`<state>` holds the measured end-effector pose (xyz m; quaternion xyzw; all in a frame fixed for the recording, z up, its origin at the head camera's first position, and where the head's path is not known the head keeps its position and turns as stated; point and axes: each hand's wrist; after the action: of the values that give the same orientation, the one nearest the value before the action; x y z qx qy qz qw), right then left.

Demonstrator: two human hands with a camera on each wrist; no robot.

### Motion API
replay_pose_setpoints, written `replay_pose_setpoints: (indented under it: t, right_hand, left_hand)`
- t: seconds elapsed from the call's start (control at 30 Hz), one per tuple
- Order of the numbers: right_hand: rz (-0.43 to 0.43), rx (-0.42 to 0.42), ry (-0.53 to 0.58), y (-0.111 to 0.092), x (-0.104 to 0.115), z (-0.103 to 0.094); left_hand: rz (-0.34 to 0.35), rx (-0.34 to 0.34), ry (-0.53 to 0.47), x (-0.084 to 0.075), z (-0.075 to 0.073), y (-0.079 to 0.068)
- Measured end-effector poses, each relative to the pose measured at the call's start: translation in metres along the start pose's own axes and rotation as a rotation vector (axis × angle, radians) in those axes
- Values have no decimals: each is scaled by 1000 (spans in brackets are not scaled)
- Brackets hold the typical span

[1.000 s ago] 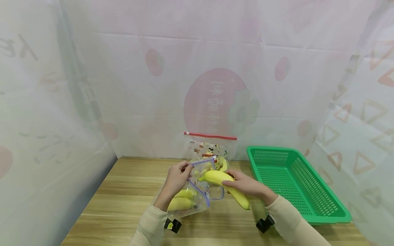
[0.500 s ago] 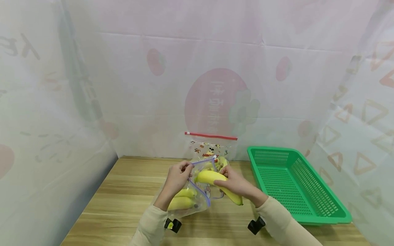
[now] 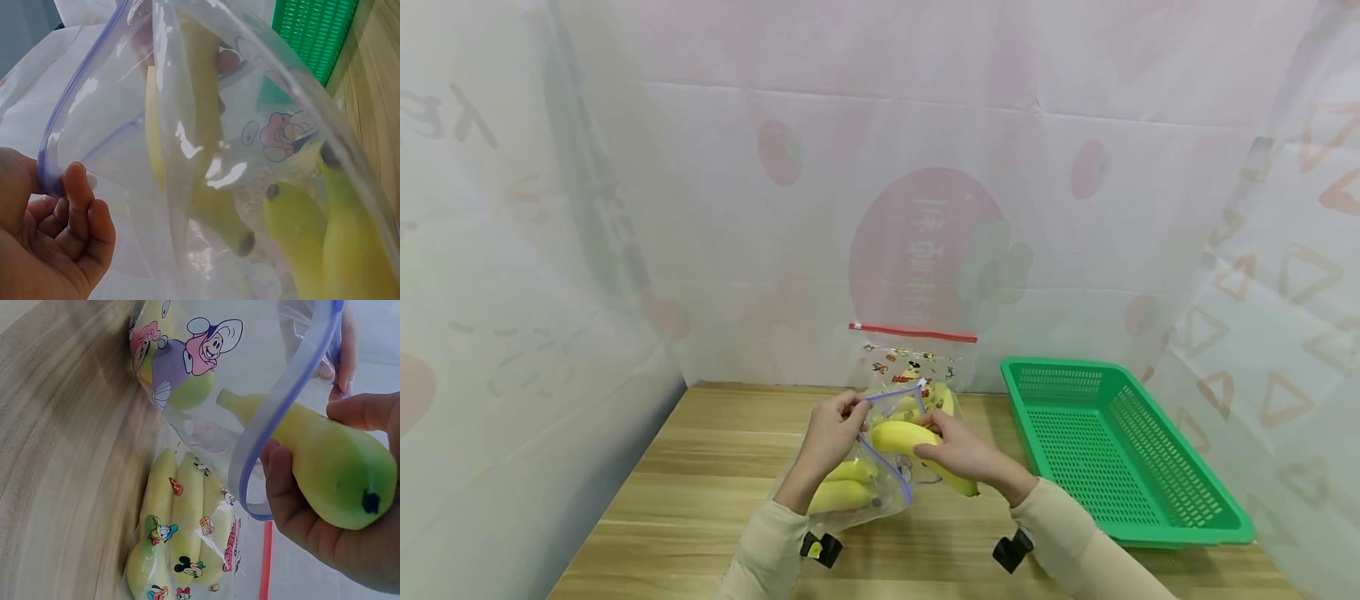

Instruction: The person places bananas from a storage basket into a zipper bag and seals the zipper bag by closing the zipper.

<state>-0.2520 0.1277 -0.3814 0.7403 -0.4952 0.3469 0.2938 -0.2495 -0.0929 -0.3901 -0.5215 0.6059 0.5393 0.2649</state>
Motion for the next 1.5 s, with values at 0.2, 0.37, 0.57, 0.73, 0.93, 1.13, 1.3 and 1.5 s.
replay_pose_setpoints:
  t: [0.2,0.37,0.57,0.73,0.93,1.13,1.3,1.5]
  right_hand:
    - [-20,42,-32,5,1,4]
    - [-65,88,-53,8,3,9]
    - [-96,92,-97,13,0,14]
    - [-106,83,-131,15,-2,18]
    - [-164,77,-181,16,-1,22]
    - [-167,133,-180,18,3,25]
    - [-181,135,-153,22,0,29]
    - [-217,124,-153,26,-5,33]
  left_hand:
    - [-4,3,4,-1,0,-1]
    - [-2,4,1,0,-1,-1]
    - [-13,6,-13,-1,-2,-1]
    - [-21,8,-10,-1,-2,-1]
    - [-31,4,-7,0,-2,-1]
    - [-26,0,-13,-1,-2,0]
    - [-21,3,-29,-1,-2,0]
    - [-14,-3,-31,-2,-2,1]
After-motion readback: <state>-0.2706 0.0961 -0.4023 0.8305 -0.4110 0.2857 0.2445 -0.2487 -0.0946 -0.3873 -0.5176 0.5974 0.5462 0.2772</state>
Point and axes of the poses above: each hand's wrist, its own y-axis towards the middle knuckle, its own z-axis out of the palm, x = y × z, and after that the axes turned 11 degrees about -x, right-handed
